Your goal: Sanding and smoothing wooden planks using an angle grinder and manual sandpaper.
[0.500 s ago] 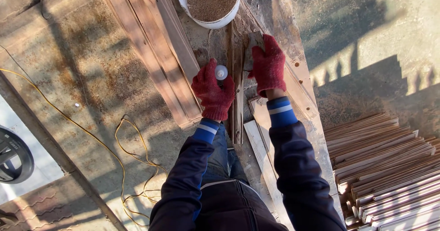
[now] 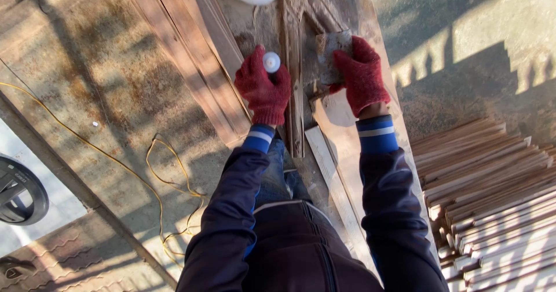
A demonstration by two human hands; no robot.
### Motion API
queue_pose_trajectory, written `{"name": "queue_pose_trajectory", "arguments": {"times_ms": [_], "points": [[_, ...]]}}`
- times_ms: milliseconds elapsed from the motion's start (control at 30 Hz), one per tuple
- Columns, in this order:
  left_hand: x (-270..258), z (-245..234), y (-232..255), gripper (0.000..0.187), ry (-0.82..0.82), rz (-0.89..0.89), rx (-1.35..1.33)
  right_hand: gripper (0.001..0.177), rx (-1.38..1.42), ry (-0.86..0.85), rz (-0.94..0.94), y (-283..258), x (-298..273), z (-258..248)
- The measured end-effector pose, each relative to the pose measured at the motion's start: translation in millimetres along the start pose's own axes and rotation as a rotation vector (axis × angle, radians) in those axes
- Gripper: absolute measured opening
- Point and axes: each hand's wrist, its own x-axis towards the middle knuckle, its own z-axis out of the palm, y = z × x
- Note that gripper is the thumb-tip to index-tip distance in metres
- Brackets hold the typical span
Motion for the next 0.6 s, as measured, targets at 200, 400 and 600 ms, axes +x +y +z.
{"name": "queue_pose_trajectory", "arguments": {"times_ms": [200,400,600], "points": [[-3,2,-3,0.063,0.058,0.073,-0.072,0.029,-0.088,-0.018,-0.012,14,-70,-35],[-6,3,-3,0.071,0.069,0.052,-0.083,0.027,-0.216,0.077,0.035,35,-95,-33],[-7,8,-10,0.07,0.086,0.078,-0.059,0.028,-0.322,0.17,0.024,46,-98,-27]]}}
